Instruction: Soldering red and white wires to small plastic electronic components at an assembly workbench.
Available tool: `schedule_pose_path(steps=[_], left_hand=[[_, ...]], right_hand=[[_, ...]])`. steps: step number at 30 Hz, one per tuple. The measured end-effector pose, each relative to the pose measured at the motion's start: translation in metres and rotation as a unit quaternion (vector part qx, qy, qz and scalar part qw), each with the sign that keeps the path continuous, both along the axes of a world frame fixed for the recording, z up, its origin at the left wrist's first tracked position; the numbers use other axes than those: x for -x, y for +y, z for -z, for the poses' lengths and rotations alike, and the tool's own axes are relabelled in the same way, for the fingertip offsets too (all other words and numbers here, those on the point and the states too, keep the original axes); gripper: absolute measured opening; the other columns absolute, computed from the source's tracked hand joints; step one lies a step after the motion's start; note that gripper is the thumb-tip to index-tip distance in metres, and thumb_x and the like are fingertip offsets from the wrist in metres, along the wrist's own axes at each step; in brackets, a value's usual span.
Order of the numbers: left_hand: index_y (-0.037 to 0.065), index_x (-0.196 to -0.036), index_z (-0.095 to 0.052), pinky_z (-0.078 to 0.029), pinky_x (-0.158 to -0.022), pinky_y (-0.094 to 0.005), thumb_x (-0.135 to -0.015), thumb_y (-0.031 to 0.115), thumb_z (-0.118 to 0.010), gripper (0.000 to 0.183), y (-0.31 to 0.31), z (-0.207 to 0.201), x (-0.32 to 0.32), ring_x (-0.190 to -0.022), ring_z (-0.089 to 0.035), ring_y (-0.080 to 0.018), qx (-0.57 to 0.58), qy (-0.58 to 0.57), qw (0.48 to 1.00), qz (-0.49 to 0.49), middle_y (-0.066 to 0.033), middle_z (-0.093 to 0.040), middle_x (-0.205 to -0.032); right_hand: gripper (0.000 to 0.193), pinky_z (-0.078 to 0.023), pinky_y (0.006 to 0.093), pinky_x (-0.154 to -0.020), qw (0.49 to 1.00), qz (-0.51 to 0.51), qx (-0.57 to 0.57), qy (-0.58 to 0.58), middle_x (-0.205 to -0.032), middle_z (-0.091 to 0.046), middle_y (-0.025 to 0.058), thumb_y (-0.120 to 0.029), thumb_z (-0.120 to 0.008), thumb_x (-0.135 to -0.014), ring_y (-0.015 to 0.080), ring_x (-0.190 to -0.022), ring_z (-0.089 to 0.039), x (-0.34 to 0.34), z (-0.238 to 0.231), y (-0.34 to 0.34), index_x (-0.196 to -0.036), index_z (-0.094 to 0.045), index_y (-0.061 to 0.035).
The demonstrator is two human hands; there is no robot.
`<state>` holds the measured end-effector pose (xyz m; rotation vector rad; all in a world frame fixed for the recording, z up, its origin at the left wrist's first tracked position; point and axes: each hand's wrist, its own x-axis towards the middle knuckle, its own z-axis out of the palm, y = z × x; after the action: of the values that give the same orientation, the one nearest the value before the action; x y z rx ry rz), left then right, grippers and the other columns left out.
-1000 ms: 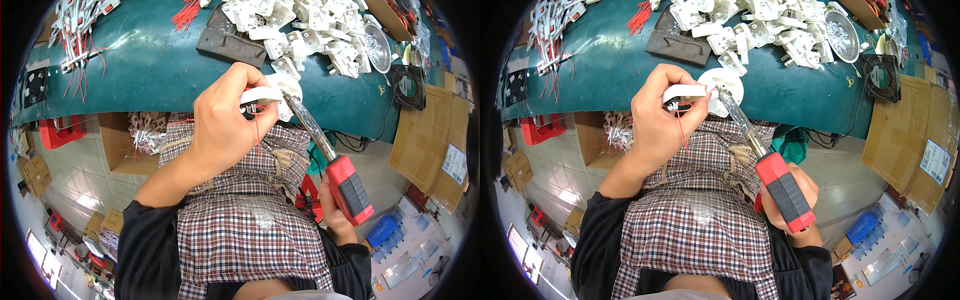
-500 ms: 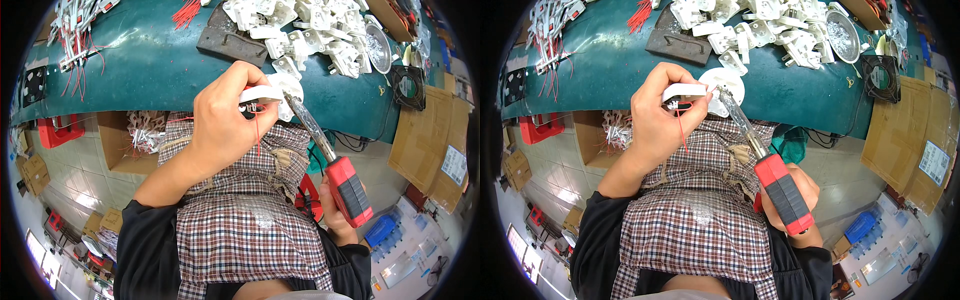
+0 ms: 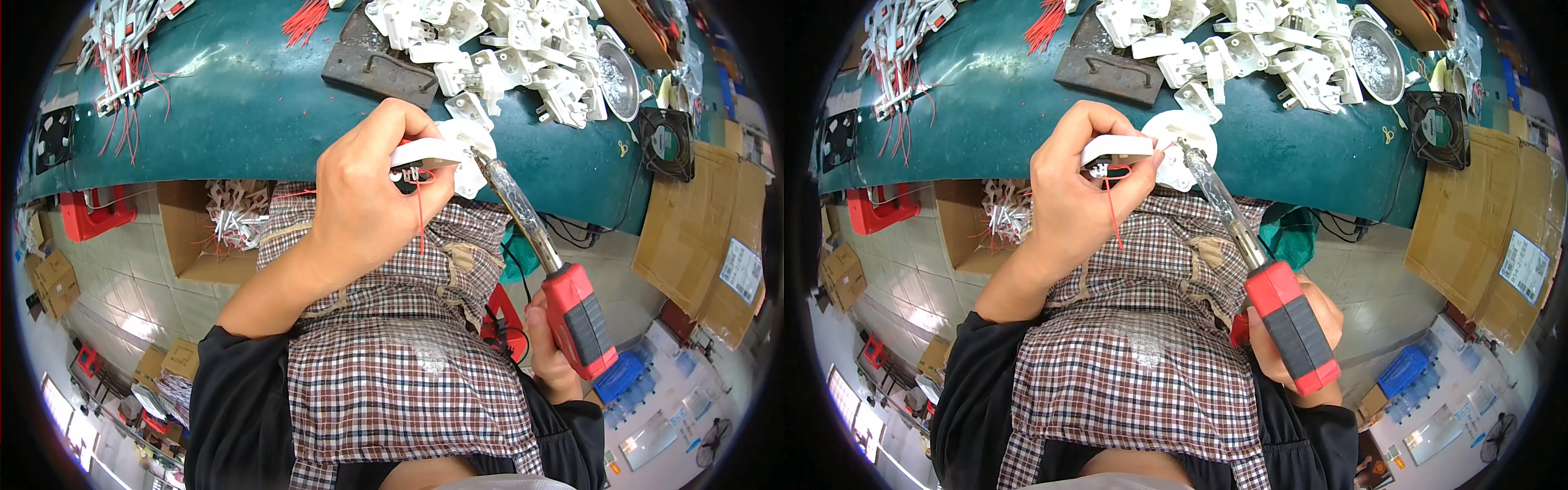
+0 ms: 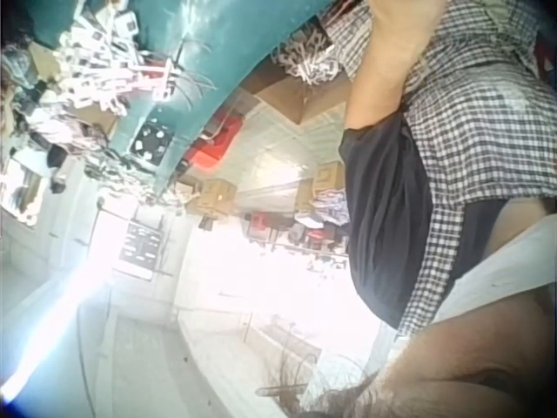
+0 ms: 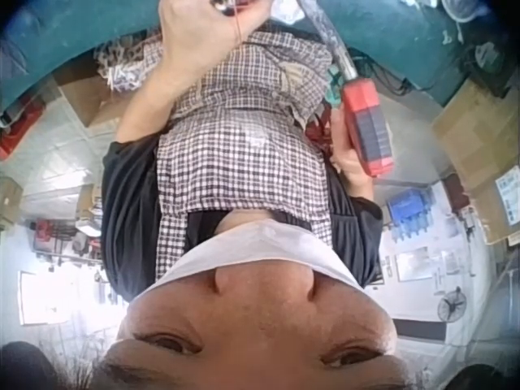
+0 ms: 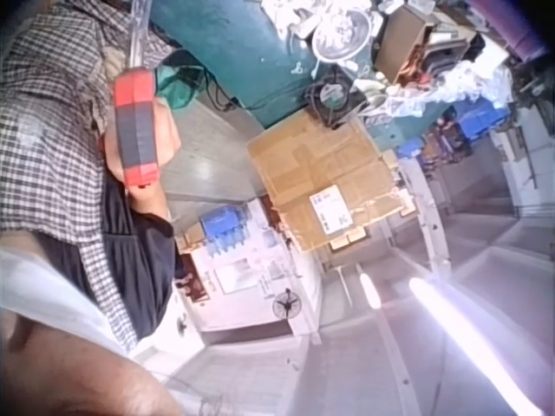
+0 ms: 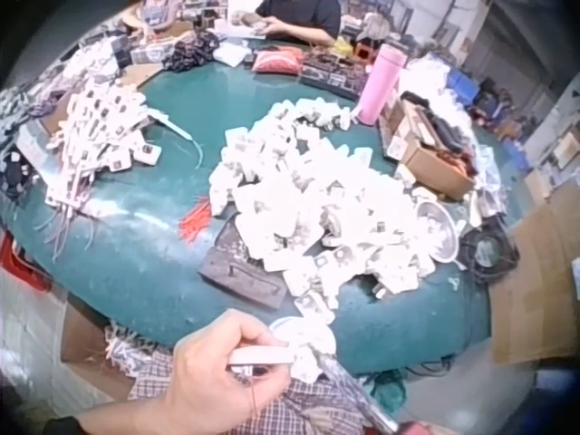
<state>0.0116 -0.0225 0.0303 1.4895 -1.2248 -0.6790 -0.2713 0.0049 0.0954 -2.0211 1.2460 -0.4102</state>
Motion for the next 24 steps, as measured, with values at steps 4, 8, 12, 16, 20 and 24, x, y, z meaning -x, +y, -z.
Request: schedule_pose_path(steps=[4,8,12,16,20,24], left_hand=[[0.002,-0.091,-0.06,-0.053,-0.065,-0.0228,-0.08,-0.001,-0.081,0.023,0.0001,0.0005,-0.0006,-0.075,-0.066,-0.0078,-0.001,-0.014,1.0,-0.004,-0.0041,-0.068,-0.085],[0.002,-0.091,-0.06,-0.053,-0.064,-0.0231,-0.08,-0.001,-0.081,0.023,0.001,0.0,-0.0002,-0.075,-0.067,-0.0084,0.007,-0.018,1.0,-0.006,-0.0046,-0.069,-0.086],[0.001,-0.091,-0.061,-0.054,-0.064,-0.0235,-0.079,-0.002,-0.08,0.023,-0.0006,0.0019,0.0012,-0.074,-0.067,-0.0088,0.014,-0.023,1.0,-0.006,-0.0046,-0.069,-0.085],[0.001,-0.091,-0.061,-0.053,-0.063,-0.0232,-0.079,-0.002,-0.08,0.023,-0.0001,0.0013,0.0022,-0.072,-0.066,-0.0082,0.02,-0.031,0.999,-0.01,-0.0044,-0.069,-0.083],[0.001,-0.091,-0.061,-0.052,-0.062,-0.0231,-0.079,-0.002,-0.08,0.023,0.0006,0.0012,0.0022,-0.071,-0.065,-0.0078,0.016,-0.029,0.999,-0.012,-0.0043,-0.068,-0.083],[0.002,-0.09,-0.061,-0.052,-0.062,-0.0231,-0.079,-0.002,-0.08,0.023,-0.0002,0.0018,0.0013,-0.071,-0.065,-0.0074,0.018,-0.025,0.999,-0.013,-0.0039,-0.068,-0.082]], right_hand=[[0.023,-0.054,0.0355,-0.062,1.0,0.01,0.007,-0.01,-0.084,-0.063,0.0148,0.004,-0.076,-0.072,0.0308,-0.069,-0.066,-0.0077,0.0017,-0.0009,-0.093,-0.068,0.0022],[0.022,-0.054,0.0356,-0.062,0.999,-0.022,0.038,0.003,-0.085,-0.064,0.015,0.006,-0.076,-0.07,0.0309,-0.069,-0.066,-0.011,0.0043,-0.005,-0.091,-0.069,0.0018],[0.022,-0.054,0.0355,-0.061,0.999,-0.024,0.025,0.004,-0.085,-0.064,0.015,0.007,-0.075,-0.07,0.0312,-0.069,-0.066,-0.0107,0.0039,-0.005,-0.09,-0.068,0.0018],[0.021,-0.054,0.0357,-0.061,1.0,-0.021,0.019,0.001,-0.084,-0.063,0.0146,0.007,-0.074,-0.07,0.0314,-0.068,-0.066,-0.0101,0.0051,-0.005,-0.089,-0.068,0.0017],[0.02,-0.054,0.036,-0.06,1.0,-0.007,0.01,-0.007,-0.083,-0.062,0.0144,0.006,-0.074,-0.071,0.0311,-0.068,-0.065,-0.0118,0.0051,-0.0047,-0.09,-0.068,0.0014],[0.02,-0.054,0.0366,-0.061,1.0,0.004,-0.01,0.005,-0.084,-0.063,0.0152,0.004,-0.074,-0.072,0.0311,-0.068,-0.066,-0.0028,0.0008,0.0012,-0.091,-0.068,0.0011]])
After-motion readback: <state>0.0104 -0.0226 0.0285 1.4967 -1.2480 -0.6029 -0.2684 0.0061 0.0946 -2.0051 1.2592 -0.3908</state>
